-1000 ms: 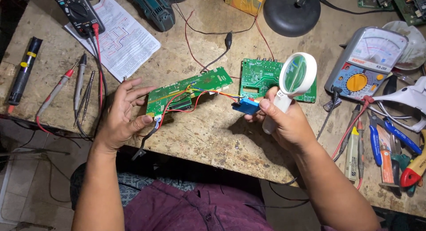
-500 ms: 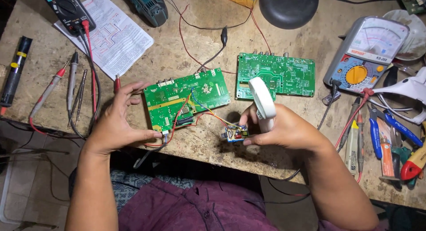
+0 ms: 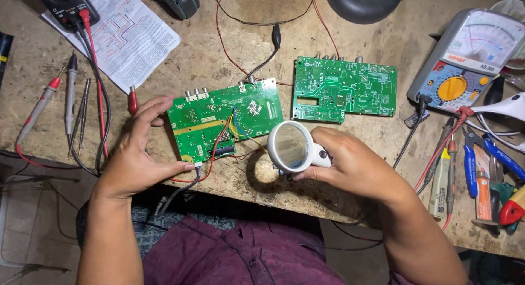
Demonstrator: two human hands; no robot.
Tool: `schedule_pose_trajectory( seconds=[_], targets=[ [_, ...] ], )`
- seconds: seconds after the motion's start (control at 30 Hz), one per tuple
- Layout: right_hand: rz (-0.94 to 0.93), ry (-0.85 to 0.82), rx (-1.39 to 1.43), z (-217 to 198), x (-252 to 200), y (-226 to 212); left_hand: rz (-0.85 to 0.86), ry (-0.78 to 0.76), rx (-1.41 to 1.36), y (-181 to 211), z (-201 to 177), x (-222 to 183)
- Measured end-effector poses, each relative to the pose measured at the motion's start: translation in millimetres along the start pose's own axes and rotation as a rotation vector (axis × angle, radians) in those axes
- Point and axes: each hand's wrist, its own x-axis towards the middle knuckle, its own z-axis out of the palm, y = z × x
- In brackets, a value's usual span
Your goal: Inspecting and soldering components on a green circuit board at a repair bench.
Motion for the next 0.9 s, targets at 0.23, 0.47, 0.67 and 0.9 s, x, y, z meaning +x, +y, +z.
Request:
schedule_pose_trajectory(
  seconds=[0.23, 0.47, 0.67, 0.9],
  targets=[
    [-0.042, 0.232, -0.233, 4.8, -10.4, -4.9, 0.049, -0.009, 0.043, -0.9, 6.9, -6.7],
    [-0.202, 0.246, -0.265, -8.8, -9.8, -25.8, 0.031, 0.027, -0.031, -10.9, 12.2, -13.5],
    [-0.173, 0.264, -0.249, -12.2, -9.3, -29.3, 0.027, 0.031, -0.065, -12.7, 12.9, -14.8],
    [-0.162, 0.271, -0.233, -12.0, -8.4, -32.0, 0.032, 0.011, -0.023, -12.3, 9.9, -14.8]
  ],
)
